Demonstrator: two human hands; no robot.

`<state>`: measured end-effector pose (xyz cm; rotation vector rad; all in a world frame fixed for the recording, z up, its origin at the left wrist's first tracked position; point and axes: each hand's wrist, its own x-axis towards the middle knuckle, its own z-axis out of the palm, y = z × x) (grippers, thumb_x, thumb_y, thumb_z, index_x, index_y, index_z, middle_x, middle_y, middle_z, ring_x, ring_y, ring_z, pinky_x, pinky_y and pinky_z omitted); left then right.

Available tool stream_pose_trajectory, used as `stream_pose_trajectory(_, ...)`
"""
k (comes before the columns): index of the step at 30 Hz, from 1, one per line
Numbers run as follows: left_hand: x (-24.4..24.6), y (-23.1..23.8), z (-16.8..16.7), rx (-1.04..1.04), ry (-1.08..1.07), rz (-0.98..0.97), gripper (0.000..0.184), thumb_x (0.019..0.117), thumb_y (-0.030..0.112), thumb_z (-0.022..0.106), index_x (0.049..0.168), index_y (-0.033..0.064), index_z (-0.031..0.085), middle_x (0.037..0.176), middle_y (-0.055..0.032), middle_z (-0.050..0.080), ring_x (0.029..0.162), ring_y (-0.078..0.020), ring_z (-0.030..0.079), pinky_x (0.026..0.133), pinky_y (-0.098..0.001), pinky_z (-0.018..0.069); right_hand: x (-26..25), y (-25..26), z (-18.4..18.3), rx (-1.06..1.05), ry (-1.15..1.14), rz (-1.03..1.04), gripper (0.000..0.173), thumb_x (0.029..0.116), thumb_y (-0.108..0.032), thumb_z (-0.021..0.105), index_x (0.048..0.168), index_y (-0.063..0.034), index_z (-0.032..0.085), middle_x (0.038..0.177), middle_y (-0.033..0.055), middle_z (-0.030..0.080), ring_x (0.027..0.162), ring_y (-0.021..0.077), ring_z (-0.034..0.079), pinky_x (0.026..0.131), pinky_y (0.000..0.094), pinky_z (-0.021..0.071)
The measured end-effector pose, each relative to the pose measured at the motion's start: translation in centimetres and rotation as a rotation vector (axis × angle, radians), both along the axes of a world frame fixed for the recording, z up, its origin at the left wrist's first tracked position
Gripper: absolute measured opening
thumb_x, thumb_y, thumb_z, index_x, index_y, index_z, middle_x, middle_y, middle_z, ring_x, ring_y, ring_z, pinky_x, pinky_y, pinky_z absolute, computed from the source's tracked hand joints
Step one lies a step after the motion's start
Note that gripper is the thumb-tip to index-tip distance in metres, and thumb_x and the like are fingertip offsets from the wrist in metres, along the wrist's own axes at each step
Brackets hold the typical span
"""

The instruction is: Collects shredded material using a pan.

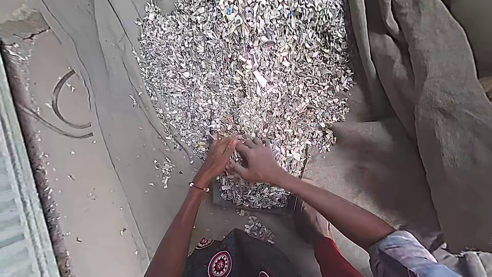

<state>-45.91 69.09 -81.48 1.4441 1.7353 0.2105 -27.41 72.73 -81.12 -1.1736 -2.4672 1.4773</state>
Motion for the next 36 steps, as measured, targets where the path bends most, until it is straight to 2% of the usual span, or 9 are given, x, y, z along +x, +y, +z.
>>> stream_pose_trajectory(3, -0.7, -1.2, 1.1, -0.067, -0.076, -0.122, 0.059, 0.1093, 0.042, 0.025, 0.128, 0.0068, 0.069, 0.138, -0.0100, 0.063, 0.138, -0.0254, 0.049, 0.119, -0.0498, 0.0281, 0.3, -5.1, -0.5, 0.187, 0.072, 0.046, 0.050, 0.0947, -0.032, 0.063, 0.141, -0.0128, 0.060, 0.141, 0.0200, 0.060, 0.136, 0.0449, 0.050, 0.109, 0.0709, 0.0333)
stream_pose_trajectory(9, -1.6, -3.7, 4.3, -0.321, -0.246, -0.212, 0.061, 0.1064, 0.057, 0.029, 0.150, 0.0228, 0.054, 0.163, -0.0012, 0.040, 0.152, -0.0168, 0.033, 0.124, -0.0443, 0.0283, 2.7, -12.1, -2.1, 0.490, 0.151, 0.195, 0.054, 0.0890, -0.013, 0.072, 0.142, -0.0127, 0.060, 0.152, 0.0186, 0.053, 0.143, 0.0442, 0.046, 0.114, 0.0680, 0.0355)
stream_pose_trajectory(13, -2.9, -5.1, 4.5, -0.248, -0.498, -0.076, 0.063, 0.1057, 0.057, 0.035, 0.145, 0.0142, 0.058, 0.150, 0.0003, 0.056, 0.141, -0.0139, 0.048, 0.119, -0.0393, 0.0387, 4.8, -12.9, -1.8, 0.456, 0.175, 0.323, 0.024, 0.0965, -0.014, 0.062, 0.118, -0.0110, 0.070, 0.149, 0.0157, 0.056, 0.143, 0.0412, 0.047, 0.113, 0.0663, 0.0376)
stream_pose_trajectory(17, -3.8, -5.2, 2.2, -0.086, -0.111, 0.281, 0.046, 0.1097, 0.040, 0.041, 0.148, 0.0177, 0.054, 0.149, -0.0063, 0.055, 0.134, -0.0259, 0.054, 0.109, -0.0539, 0.0439, 6.0, -12.4, -1.6, 0.483, 0.238, 0.163, 0.016, 0.0974, -0.016, 0.060, 0.108, -0.0098, 0.071, 0.138, 0.0167, 0.064, 0.135, 0.0410, 0.055, 0.109, 0.0622, 0.0436)
stream_pose_trajectory(22, -1.5, -5.0, -1.8, -0.186, 0.202, 0.278, 0.069, 0.1075, 0.044, 0.047, 0.164, 0.0118, 0.023, 0.172, -0.0126, 0.012, 0.156, -0.0348, 0.023, 0.121, -0.0602, 0.0269, 6.5, -12.7, -3.3, 0.460, 0.225, 0.165, 0.030, 0.0988, -0.009, 0.055, 0.125, -0.0018, 0.067, 0.147, 0.0219, 0.057, 0.140, 0.0401, 0.051, 0.117, 0.0539, 0.0403)
stream_pose_trajectory(26, -0.4, -4.9, -2.7, -0.104, 0.263, 0.221, 0.063, 0.1002, 0.017, 0.059, 0.158, 0.0095, 0.037, 0.173, -0.0064, 0.006, 0.158, -0.0378, 0.008, 0.122, -0.0615, 0.0218, 8.5, -12.8, -2.8, 0.323, 0.310, 0.200, 0.026, 0.0996, -0.012, 0.056, 0.122, -0.0072, 0.068, 0.143, 0.0173, 0.061, 0.140, 0.0381, 0.051, 0.115, 0.0525, 0.0439)
stream_pose_trajectory(30, -1.8, -5.0, -2.1, -0.023, 0.233, 0.165, 0.063, 0.0919, 0.000, 0.063, 0.151, 0.0175, 0.051, 0.171, -0.0059, 0.020, 0.154, -0.0393, 0.022, 0.117, -0.0618, 0.0319, 13.4, -12.8, -3.0, 0.194, 0.188, -0.410, 0.023, 0.0914, -0.014, 0.060, 0.103, -0.0032, 0.076, 0.115, 0.0157, 0.072, 0.109, 0.0250, 0.070, 0.091, 0.0389, 0.0587)
stream_pose_trajectory(33, -3.3, -5.6, -1.9, 0.041, 0.172, 0.078, 0.052, 0.0910, -0.003, 0.061, 0.137, 0.0193, 0.065, 0.167, -0.0063, 0.031, 0.154, -0.0404, 0.022, 0.120, -0.0635, 0.0249, 16.3, -13.3, -3.3, -0.336, 0.055, -0.780, 0.028, 0.0931, -0.011, 0.058, 0.115, 0.0044, 0.065, 0.108, 0.0122, 0.071, 0.096, 0.0142, 0.071, 0.083, 0.0304, 0.0592)
stream_pose_trajectory(36, -4.6, -5.7, -2.5, 0.099, 0.102, 0.209, 0.044, 0.0949, 0.000, 0.060, 0.137, 0.0129, 0.063, 0.161, -0.0117, 0.039, 0.145, -0.0364, 0.040, 0.110, -0.0631, 0.0400, 16.4, -13.2, -2.9, -0.889, 0.044, -0.993, 0.033, 0.0984, -0.004, 0.053, 0.130, 0.0051, 0.055, 0.120, 0.0171, 0.067, 0.102, 0.0210, 0.070, 0.085, 0.0354, 0.0598)
